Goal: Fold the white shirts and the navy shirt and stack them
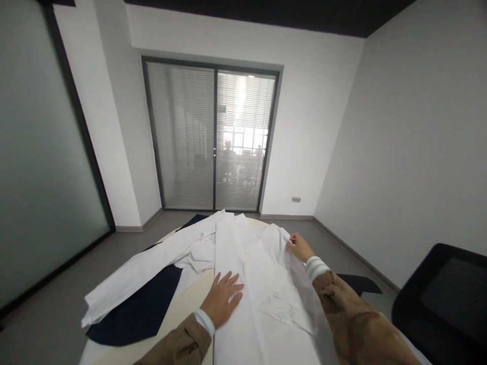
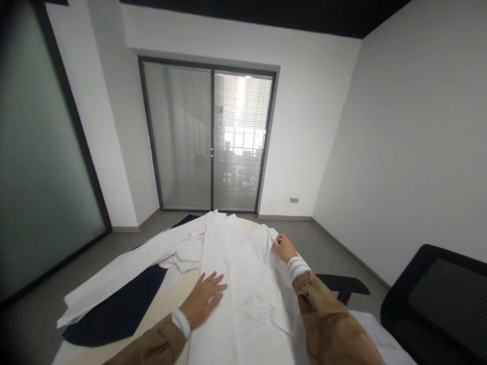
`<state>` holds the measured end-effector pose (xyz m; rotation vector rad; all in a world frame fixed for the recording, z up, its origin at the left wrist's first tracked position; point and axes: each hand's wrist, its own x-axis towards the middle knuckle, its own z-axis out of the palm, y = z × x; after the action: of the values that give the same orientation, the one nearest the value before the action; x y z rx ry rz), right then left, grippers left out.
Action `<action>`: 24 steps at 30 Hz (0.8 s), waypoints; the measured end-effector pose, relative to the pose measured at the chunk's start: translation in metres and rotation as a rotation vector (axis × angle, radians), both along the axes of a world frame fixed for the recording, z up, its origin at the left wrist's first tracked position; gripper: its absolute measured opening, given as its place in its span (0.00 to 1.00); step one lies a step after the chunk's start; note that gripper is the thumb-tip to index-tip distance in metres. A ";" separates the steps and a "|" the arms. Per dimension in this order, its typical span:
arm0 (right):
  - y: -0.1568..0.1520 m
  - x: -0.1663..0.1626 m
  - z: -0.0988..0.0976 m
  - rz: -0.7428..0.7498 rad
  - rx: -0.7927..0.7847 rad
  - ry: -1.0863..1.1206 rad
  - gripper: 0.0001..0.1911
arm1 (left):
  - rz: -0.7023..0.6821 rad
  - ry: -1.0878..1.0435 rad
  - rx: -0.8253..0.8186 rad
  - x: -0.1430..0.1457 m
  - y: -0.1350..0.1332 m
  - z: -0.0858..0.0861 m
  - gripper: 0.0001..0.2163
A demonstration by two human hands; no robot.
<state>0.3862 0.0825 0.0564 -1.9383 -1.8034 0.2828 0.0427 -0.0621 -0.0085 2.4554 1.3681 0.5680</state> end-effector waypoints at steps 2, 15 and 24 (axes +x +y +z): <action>-0.005 -0.016 0.008 0.080 0.008 -0.018 0.21 | -0.004 -0.004 -0.001 -0.001 0.001 -0.001 0.18; -0.033 -0.129 -0.001 0.426 -0.109 -0.269 0.28 | -0.018 -0.010 0.001 -0.002 -0.002 0.004 0.17; -0.034 -0.149 -0.026 0.315 -0.252 -0.351 0.26 | -0.020 0.015 -0.004 -0.003 -0.004 0.006 0.19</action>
<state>0.2377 0.0489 0.0307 -1.9572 -2.4120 0.2982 0.0401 -0.0656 -0.0028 2.4721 1.3473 0.5423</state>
